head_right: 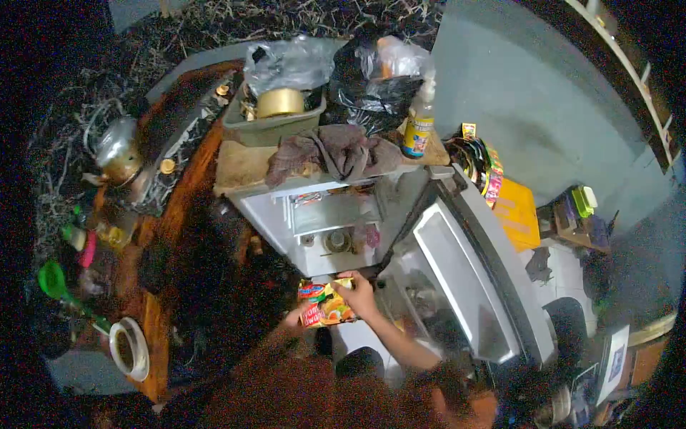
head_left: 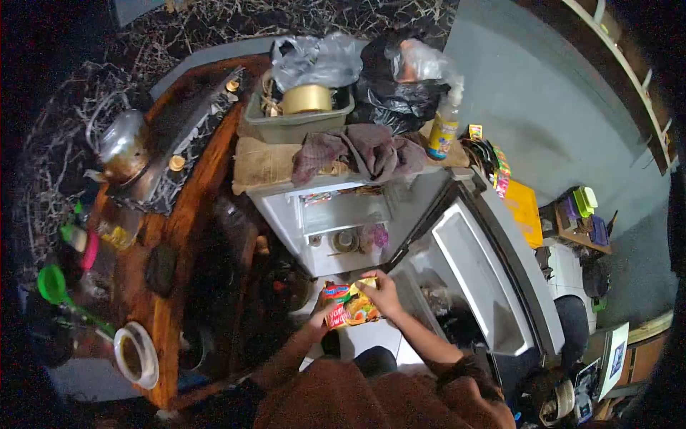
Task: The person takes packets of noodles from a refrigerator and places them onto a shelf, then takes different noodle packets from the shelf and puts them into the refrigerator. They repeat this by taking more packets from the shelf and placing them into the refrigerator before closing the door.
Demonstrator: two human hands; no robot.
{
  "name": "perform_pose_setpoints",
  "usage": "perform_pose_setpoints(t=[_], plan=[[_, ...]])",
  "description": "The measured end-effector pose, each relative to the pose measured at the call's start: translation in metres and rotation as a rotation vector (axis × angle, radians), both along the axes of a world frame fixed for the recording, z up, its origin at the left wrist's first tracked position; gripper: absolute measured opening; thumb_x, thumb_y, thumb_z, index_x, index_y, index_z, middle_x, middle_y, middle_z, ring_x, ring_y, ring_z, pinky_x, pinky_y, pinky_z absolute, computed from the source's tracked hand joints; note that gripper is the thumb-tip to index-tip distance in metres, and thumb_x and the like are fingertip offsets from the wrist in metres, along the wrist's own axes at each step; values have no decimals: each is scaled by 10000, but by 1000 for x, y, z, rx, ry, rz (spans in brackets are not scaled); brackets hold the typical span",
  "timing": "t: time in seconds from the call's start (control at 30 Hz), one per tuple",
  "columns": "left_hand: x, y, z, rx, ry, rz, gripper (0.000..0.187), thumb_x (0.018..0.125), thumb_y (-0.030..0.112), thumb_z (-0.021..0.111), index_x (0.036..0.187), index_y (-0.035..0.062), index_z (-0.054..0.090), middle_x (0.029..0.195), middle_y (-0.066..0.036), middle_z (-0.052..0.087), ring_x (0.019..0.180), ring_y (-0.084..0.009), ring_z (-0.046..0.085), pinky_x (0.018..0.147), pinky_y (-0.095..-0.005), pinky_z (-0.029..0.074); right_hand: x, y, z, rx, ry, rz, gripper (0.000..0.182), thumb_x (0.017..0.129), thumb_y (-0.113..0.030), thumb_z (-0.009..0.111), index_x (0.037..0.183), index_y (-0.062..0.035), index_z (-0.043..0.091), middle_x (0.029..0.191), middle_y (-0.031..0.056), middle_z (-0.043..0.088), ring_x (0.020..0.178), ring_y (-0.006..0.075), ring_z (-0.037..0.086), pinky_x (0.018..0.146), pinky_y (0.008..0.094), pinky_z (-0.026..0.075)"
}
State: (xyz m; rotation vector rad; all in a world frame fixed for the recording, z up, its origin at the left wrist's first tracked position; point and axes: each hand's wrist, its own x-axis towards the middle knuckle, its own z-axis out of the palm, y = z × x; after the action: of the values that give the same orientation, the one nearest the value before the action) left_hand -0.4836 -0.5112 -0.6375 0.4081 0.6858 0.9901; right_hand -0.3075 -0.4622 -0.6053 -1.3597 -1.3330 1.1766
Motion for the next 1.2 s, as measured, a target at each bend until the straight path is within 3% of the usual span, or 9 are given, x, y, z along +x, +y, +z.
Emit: perform_pose_setpoints(t=[0.23, 0.27, 0.33, 0.37, 0.6, 0.77, 0.9, 1.1, 1.2], plan=[[3, 95, -102, -151, -85, 83, 338, 868, 198, 443, 1133, -12, 441, 1074, -128, 538, 999, -210, 532, 874, -339, 427, 8, 85, -140, -365, 409, -26, 636, 716, -371, 659, 1156, 4, 395, 1096, 141, 469, 1046, 202, 433, 882, 291, 358], [-3, 103, -120, 185, 327, -3, 357, 883, 218, 399, 1156, -12, 424, 1127, -141, 512, 1022, -218, 518, 887, -346, 418, 15, 100, -137, -483, 410, 62, 644, 706, -368, 668, 1173, -23, 388, 1103, 121, 475, 1033, 199, 450, 861, 297, 383], [-1, 145, -165, 98, -529, -66, 365, 893, 229, 378, 1165, -11, 415, 1144, -149, 499, 1032, -223, 511, 891, -355, 414, 25, 130, -158, -646, 510, 221, 642, 686, -350, 677, 1194, -82, 390, 1099, 83, 498, 999, 186, 487, 798, 311, 435], [8, 158, -166, -47, -108, 68, 370, 891, 244, 389, 1165, -3, 418, 1127, -141, 509, 1023, -231, 515, 887, -356, 417, 30, 145, -173, -685, 607, 289, 631, 677, -335, 678, 1198, -114, 399, 1087, 65, 514, 977, 177, 506, 758, 319, 462], [26, 282, -250, -85, 101, -203, 369, 861, 353, 462, 1161, 138, 456, 1118, -25, 517, 1033, -138, 492, 904, -334, 375, 53, 230, -258, -392, 381, 66, 491, 750, -361, 564, 1137, -72, 472, 1036, 60, 532, 909, 180, 534, 767, 309, 444], [57, 276, -212, -112, 175, -106, 363, 858, 275, 473, 1138, 44, 459, 1097, -89, 540, 983, -196, 540, 834, -336, 453, 57, 229, -237, -321, 127, -83, 461, 762, -377, 548, 1109, -78, 494, 1004, 76, 541, 845, 179, 550, 729, 328, 457], [60, 298, -215, 87, -21, -135, 349, 844, 275, 494, 1108, 48, 473, 1078, -89, 549, 955, -196, 555, 828, -332, 459, 52, 231, -247, -175, 481, -228, 390, 801, -316, 529, 1081, -45, 512, 933, 89, 571, 806, 196, 576, 738, 337, 461], [97, 368, -192, 337, 219, 111, 393, 803, 310, 531, 1127, 94, 472, 1062, -94, 531, 1003, -172, 479, 919, -337, 321, 62, 323, -261, 139, 505, -437, 338, 851, -298, 490, 1017, -7, 539, 904, 99, 592, 801, 197, 593, 721, 343, 470], [118, 444, -205, 184, 483, 239, 424, 808, 366, 556, 1145, 122, 477, 1102, -115, 511, 980, -189, 509, 805, -345, 427, 56, 361, -234, 313, 597, -336, 401, 821, -341, 536, 991, 23, 544, 920, 113, 590, 810, 212, 589, 717, 338, 468]])
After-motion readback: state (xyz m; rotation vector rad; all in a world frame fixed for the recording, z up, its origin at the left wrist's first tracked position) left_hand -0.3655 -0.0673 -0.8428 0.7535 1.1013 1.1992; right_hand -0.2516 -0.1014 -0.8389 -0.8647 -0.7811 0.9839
